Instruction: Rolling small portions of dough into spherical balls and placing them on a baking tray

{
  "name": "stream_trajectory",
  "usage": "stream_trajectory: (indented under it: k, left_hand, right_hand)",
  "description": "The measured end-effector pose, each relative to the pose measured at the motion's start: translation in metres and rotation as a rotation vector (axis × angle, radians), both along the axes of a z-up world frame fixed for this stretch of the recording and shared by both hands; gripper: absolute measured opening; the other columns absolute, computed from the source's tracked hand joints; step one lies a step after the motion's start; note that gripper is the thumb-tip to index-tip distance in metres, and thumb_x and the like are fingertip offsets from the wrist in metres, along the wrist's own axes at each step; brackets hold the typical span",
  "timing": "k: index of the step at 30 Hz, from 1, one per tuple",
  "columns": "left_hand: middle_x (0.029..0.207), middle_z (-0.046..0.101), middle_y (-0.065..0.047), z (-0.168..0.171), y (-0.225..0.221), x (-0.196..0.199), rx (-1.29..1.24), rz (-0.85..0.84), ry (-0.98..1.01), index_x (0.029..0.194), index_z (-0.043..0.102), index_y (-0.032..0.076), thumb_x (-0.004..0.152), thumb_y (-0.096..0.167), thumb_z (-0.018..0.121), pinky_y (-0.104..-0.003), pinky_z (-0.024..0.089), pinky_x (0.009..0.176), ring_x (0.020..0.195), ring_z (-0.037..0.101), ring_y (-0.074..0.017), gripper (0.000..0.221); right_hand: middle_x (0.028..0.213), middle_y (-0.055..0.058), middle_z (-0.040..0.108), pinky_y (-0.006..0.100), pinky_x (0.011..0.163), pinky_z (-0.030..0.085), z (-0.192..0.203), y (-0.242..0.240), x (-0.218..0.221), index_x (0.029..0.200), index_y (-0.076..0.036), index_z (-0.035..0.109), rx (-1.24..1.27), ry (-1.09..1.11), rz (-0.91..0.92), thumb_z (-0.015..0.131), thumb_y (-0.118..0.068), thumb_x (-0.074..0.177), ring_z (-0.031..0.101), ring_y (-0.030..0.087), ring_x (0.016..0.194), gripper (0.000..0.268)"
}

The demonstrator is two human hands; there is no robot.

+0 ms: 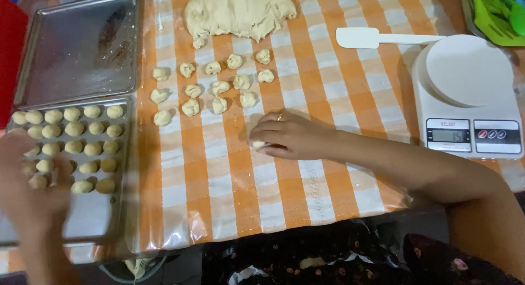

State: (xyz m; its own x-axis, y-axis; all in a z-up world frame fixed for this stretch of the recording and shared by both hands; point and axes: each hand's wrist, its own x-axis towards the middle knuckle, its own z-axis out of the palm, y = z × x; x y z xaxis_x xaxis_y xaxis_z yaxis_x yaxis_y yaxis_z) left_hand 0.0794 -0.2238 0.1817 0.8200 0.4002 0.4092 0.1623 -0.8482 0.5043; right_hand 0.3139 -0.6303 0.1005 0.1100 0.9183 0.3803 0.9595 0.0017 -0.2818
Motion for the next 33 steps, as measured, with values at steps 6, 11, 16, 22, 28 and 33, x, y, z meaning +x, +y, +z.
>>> stream_trajectory:
  k: [6, 11, 16, 22, 28, 33]
  left_hand:
    - [0.122, 0.07, -0.01, 0.001, -0.13, 0.096, 0.415, -0.411, -0.111, 0.125, 0.071, 0.008, 0.079, 0.015, 0.083, -0.046, 0.051, 0.1, 0.119, 0.063, -0.0341, 0.048]
    - [0.125, 0.063, -0.006, -0.038, -0.208, 0.138, 0.503, -0.74, -0.323, 0.107, 0.061, 0.014, 0.089, 0.029, 0.069, -0.047, 0.051, 0.088, 0.109, 0.065, -0.0297, 0.025]
    - [0.13, 0.067, -0.006, -0.066, -0.212, 0.138, 0.423, -0.848, -0.55, 0.104, 0.067, 0.016, 0.092, 0.019, 0.065, -0.04, 0.049, 0.08, 0.106, 0.067, -0.0254, 0.012]
    - [0.128, 0.068, -0.004, -0.07, -0.219, 0.129, 0.319, -0.897, -0.608, 0.103, 0.072, 0.017, 0.091, 0.017, 0.068, -0.038, 0.05, 0.079, 0.104, 0.066, -0.0233, 0.013]
    - [0.122, 0.069, -0.002, -0.055, -0.218, 0.126, 0.332, -0.932, -0.675, 0.096, 0.071, 0.018, 0.092, 0.01, 0.064, -0.033, 0.049, 0.079, 0.096, 0.066, -0.0181, 0.011]
    - [0.123, 0.069, -0.001, -0.066, -0.224, 0.126, 0.289, -0.899, -0.71, 0.095, 0.071, 0.018, 0.094, 0.01, 0.061, -0.033, 0.048, 0.081, 0.097, 0.066, -0.0171, 0.013]
  right_hand:
    - [0.096, 0.007, 0.069, 0.035, 0.078, 0.056, -0.004, -0.005, 0.005, 0.101, -0.01, 0.068, 0.026, -0.024, -0.056, 0.063, -0.036, 0.098, 0.068, 0.025, 0.093, 0.027]
    - [0.088, 0.008, 0.061, 0.039, 0.074, 0.047, 0.048, -0.006, 0.002, 0.088, -0.012, 0.065, -0.057, -0.186, -0.197, 0.049, -0.045, 0.097, 0.06, 0.028, 0.094, 0.038]
    - [0.072, 0.011, 0.06, 0.046, 0.077, 0.053, 0.069, 0.008, -0.018, 0.077, -0.006, 0.063, 0.162, -0.028, 0.15, 0.047, -0.027, 0.101, 0.064, 0.035, 0.076, 0.036]
    - [0.066, 0.005, 0.059, 0.04, 0.066, 0.052, -0.027, -0.009, -0.029, 0.077, -0.011, 0.062, 0.089, -0.157, 0.153, 0.048, -0.017, 0.1, 0.062, 0.028, 0.065, 0.028]
    - [0.087, 0.012, 0.068, 0.045, 0.086, 0.054, 0.033, -0.016, -0.022, 0.087, -0.006, 0.068, 0.161, -0.112, 0.137, 0.054, -0.022, 0.102, 0.068, 0.033, 0.091, 0.026]
    - [0.117, 0.023, 0.07, 0.055, 0.104, 0.046, 0.034, -0.008, -0.006, 0.114, 0.002, 0.07, 0.053, -0.066, 0.027, 0.054, -0.025, 0.1, 0.059, 0.043, 0.124, 0.034]
